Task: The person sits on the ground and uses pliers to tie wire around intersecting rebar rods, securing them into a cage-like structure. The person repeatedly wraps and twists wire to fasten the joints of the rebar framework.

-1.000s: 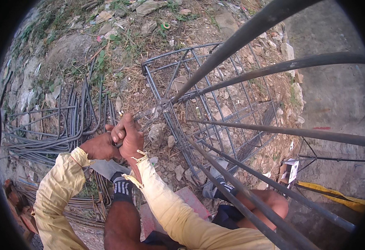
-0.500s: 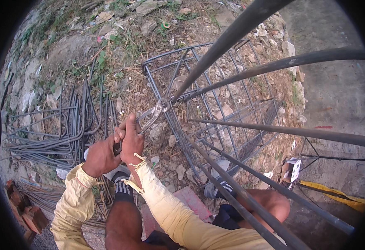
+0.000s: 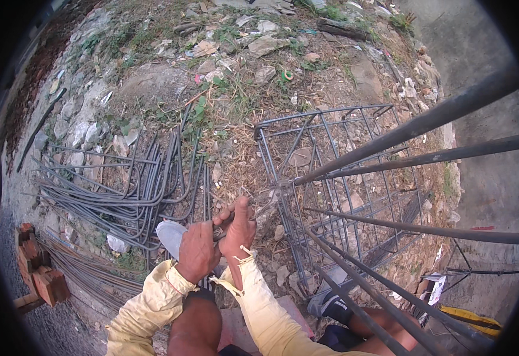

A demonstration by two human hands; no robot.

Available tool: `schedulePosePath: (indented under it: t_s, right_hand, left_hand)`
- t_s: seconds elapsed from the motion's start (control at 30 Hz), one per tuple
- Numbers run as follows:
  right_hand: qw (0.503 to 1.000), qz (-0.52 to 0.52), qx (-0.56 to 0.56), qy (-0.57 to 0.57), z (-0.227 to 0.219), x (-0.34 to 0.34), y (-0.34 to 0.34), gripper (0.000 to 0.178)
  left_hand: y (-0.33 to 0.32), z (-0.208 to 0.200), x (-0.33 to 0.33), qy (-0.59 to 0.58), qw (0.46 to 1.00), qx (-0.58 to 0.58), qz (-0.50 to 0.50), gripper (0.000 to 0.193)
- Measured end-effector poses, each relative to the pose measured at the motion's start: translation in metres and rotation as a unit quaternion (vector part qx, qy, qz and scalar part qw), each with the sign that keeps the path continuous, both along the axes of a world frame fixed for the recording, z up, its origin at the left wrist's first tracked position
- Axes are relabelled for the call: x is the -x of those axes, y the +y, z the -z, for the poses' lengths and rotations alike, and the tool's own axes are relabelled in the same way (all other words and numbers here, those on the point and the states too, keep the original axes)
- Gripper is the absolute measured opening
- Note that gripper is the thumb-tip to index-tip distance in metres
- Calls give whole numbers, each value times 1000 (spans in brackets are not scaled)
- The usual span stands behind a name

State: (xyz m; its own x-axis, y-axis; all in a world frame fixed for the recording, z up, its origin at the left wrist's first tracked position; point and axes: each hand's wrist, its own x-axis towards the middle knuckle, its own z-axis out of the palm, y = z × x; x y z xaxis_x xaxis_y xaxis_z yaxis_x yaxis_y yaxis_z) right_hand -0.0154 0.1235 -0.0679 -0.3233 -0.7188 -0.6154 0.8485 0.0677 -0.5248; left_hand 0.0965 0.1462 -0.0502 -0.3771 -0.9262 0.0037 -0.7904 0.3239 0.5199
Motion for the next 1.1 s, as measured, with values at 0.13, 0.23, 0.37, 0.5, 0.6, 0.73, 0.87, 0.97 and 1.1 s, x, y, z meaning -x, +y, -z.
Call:
schedulePosePath:
  t_s: [0.13,0.23,0.37,0.5,0.6,0.73,0.87,0.97,1.1]
  right_hand:
    - [816,-145,319,-460,14,37,23,54]
    - [823,-177,247,-480,8,44,50,53]
    - [934,-334,-111,-59,17,59,100,47]
    - [794,-502,-283,194,45,79,173,51]
    - [655,-536,-308,434,54,92,239,56]
    - [546,-491,-249,632,69,103,292,63]
    - [538,-544,-161,624,68,122,295,65]
    - [607,-594,-183,495,44,136,288,62]
    - [619,-645,-161,418,-54,149,276,56]
  left_hand:
    - [17,-40,-27,199,934,-289,67,41]
    - [20,-35,-43,254,862,-434,66,48]
    - [48,-9,-57,218,895,-385,-58,45]
    - [91,32,-77,284,866,-337,-235,37]
    - [128,39,-88,331,809,-347,-339,34]
    - [182,65,-98,331,797,-308,-400,31]
    - [221,68,-98,317,802,-274,-426,29]
    - [227,66,-91,350,796,-240,-431,28]
    - [234,79,-89,363,830,-238,-352,28]
